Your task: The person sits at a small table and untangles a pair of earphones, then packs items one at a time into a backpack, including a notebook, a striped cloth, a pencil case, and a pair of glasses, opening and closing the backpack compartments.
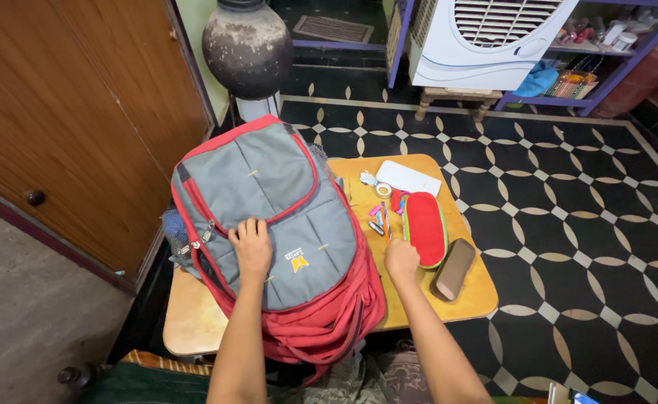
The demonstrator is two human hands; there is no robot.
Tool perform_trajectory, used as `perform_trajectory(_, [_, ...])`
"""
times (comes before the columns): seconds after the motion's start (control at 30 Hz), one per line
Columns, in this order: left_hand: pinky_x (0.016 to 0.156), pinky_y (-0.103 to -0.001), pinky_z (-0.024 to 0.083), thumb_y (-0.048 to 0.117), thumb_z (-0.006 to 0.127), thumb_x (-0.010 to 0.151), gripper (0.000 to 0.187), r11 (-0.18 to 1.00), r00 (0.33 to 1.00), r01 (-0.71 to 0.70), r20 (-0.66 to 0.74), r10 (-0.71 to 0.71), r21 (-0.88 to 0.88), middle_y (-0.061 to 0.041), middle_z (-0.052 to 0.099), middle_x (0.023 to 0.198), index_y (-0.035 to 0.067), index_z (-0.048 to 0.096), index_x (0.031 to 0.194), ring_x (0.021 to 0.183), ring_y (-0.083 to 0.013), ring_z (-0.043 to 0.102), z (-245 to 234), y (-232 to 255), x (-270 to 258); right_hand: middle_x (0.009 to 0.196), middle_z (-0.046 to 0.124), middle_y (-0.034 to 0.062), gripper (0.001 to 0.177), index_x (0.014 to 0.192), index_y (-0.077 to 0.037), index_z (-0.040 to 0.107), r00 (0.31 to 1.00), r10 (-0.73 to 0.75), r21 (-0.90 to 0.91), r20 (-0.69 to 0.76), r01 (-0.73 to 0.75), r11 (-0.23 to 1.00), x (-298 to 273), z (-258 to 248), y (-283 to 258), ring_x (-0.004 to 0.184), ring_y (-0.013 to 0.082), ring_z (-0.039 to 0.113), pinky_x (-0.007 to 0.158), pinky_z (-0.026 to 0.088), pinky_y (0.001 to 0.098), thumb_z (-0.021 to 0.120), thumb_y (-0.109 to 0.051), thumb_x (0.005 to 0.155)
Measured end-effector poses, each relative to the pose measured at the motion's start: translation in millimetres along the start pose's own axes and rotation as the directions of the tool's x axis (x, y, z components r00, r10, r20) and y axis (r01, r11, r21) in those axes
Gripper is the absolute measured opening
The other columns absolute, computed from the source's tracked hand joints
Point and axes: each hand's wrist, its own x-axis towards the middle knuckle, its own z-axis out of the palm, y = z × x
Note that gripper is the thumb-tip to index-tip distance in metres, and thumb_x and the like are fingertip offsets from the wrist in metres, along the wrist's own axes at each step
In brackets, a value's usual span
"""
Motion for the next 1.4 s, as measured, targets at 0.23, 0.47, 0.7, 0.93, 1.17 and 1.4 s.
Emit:
perform_trajectory(0.23, [0.102, -0.052, 0.038, 0.013, 0.059, 0.090, 0.025, 1.000, 1.000, 0.004, 0.001, -0.004, 0.006, -0.009, 0.062, 0.117, 0.008, 0.065, 0.114, 0.111, -0.0282, 0.057, 1, 0, 0, 0.107, 0.072, 0.0253, 0.034, 0.106, -0.003, 0.073, 0.993, 0.048, 0.124, 0.104, -0.060, 0.990, -2, -18, 3, 0.104, 0.0431, 0.069, 0.089, 0.057, 0.0507, 0.075, -0.026, 0.081])
perform_trajectory(0.47, [0.103, -0.051, 0.038, 0.015, 0.059, 0.090, 0.024, 1.000, 1.000, 0.008, 0.008, -0.008, 0.027, -0.008, 0.062, 0.116, 0.010, 0.064, 0.113, 0.113, -0.0266, 0.057, 2, -2, -3, 0.070, 0.073, 0.0182, 0.031, 0.080, 0.003, 0.076, 0.985, 0.062, 0.329, 0.163, -0.114, 0.937, -17, -18, 14, 0.067, 0.0314, 0.075, 0.067, 0.058, 0.0426, 0.075, -0.028, 0.084])
perform_trajectory(0.7, [0.102, -0.052, 0.038, 0.020, 0.058, 0.095, 0.020, 1.000, 1.000, -0.006, -0.003, 0.006, 0.020, -0.008, 0.062, 0.115, 0.010, 0.064, 0.111, 0.111, -0.0271, 0.057, -1, -3, -4, 0.054, 0.059, 0.0058, 0.031, 0.068, 0.000, 0.067, 0.972, -0.086, 0.740, 0.220, -0.109, 0.663, -27, -30, 40, 0.045, 0.0140, 0.052, 0.043, 0.038, 0.0315, 0.075, -0.022, 0.088])
perform_trajectory(0.93, [0.099, -0.051, 0.040, 0.016, 0.057, 0.089, 0.022, 0.999, 1.000, -0.019, 0.000, 0.019, 0.044, -0.008, 0.060, 0.106, 0.011, 0.064, 0.109, 0.104, -0.0271, 0.057, 4, -4, -4, 0.057, 0.056, -0.0014, 0.020, 0.085, -0.003, 0.069, 0.935, -0.232, 0.897, 0.267, -0.153, 0.415, -42, -42, 29, 0.045, 0.0072, 0.046, 0.041, 0.035, 0.0243, 0.074, -0.021, 0.093])
perform_trajectory(1.17, [0.090, -0.048, 0.042, 0.015, 0.056, 0.089, 0.012, 0.997, 0.995, -0.077, 0.070, 0.075, 0.031, -0.007, 0.058, 0.095, 0.012, 0.063, 0.098, 0.095, -0.0268, 0.057, 11, -8, 2, 0.060, 0.061, -0.0023, 0.019, 0.086, -0.004, 0.071, 0.829, -0.446, 0.903, 0.337, -0.151, 0.402, -79, -57, -34, 0.045, 0.0041, 0.045, 0.041, 0.035, 0.0219, 0.068, -0.021, 0.095])
perform_trajectory(1.4, [0.085, -0.050, 0.041, 0.017, 0.069, 0.085, 0.011, 0.975, 0.995, -0.073, -0.076, 0.058, -0.209, -0.008, 0.061, 0.087, 0.010, 0.064, 0.090, 0.087, -0.0283, 0.061, -37, -19, 57, 0.061, 0.059, -0.0027, 0.018, 0.086, -0.004, 0.071, 0.766, -0.502, 0.874, 0.402, -0.157, 0.460, -80, -59, -94, 0.045, 0.0039, 0.044, 0.040, 0.033, 0.0221, 0.070, -0.019, 0.095])
